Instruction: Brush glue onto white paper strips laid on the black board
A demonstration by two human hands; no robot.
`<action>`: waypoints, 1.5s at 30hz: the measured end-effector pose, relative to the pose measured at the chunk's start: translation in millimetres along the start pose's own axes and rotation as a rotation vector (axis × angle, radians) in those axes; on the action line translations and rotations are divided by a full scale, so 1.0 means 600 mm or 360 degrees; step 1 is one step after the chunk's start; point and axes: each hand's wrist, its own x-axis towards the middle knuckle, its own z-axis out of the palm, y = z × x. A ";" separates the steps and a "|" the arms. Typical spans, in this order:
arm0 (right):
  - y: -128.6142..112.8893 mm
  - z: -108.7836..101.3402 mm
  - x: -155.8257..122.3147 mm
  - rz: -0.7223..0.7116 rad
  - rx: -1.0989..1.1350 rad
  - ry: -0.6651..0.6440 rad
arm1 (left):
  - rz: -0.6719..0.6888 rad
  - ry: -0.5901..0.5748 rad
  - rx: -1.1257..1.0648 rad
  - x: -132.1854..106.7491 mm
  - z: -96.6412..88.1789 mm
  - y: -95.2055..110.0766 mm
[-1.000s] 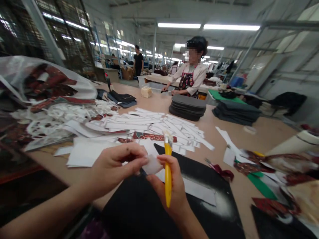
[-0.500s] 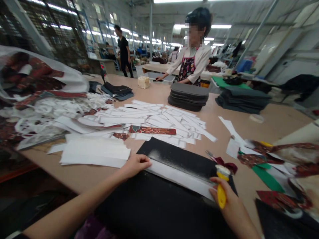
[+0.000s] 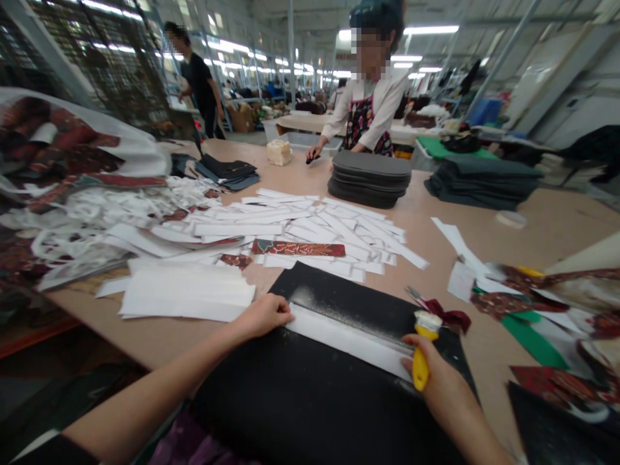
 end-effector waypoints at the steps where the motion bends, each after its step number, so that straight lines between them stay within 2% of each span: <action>1: -0.001 0.000 -0.001 -0.0010 -0.0013 0.0017 | -0.0002 0.0002 0.0021 0.000 0.000 0.001; 5: -0.012 0.003 -0.006 -0.0069 -0.0040 0.0158 | -0.0014 0.0030 0.0107 -0.001 0.002 0.003; 9: -0.019 0.000 -0.007 -0.0066 -0.0089 0.0124 | 0.0018 0.0064 0.0184 -0.008 0.005 0.011; 13: -0.026 -0.005 -0.018 -0.0056 -0.0131 0.0194 | 0.0031 0.0075 0.0341 -0.016 0.007 0.019; 20: -0.036 -0.001 -0.029 0.0070 -0.0115 0.0291 | 0.0015 -0.0018 0.0454 -0.009 0.007 0.015; 25: -0.039 0.004 -0.028 0.0102 -0.0201 0.0314 | 0.0010 -0.0009 0.0444 -0.010 0.009 0.012; 38: -0.033 0.031 -0.027 -0.0282 -0.0799 0.0513 | 0.0069 0.0050 0.0477 -0.015 0.015 0.011; 41: -0.040 0.023 -0.030 -0.0302 -0.1023 0.0542 | 0.0196 0.0193 0.0665 -0.023 0.020 0.014; 45: -0.062 -0.005 -0.047 -0.0328 -0.1066 0.0678 | 0.0541 0.0574 0.0963 -0.037 0.037 0.016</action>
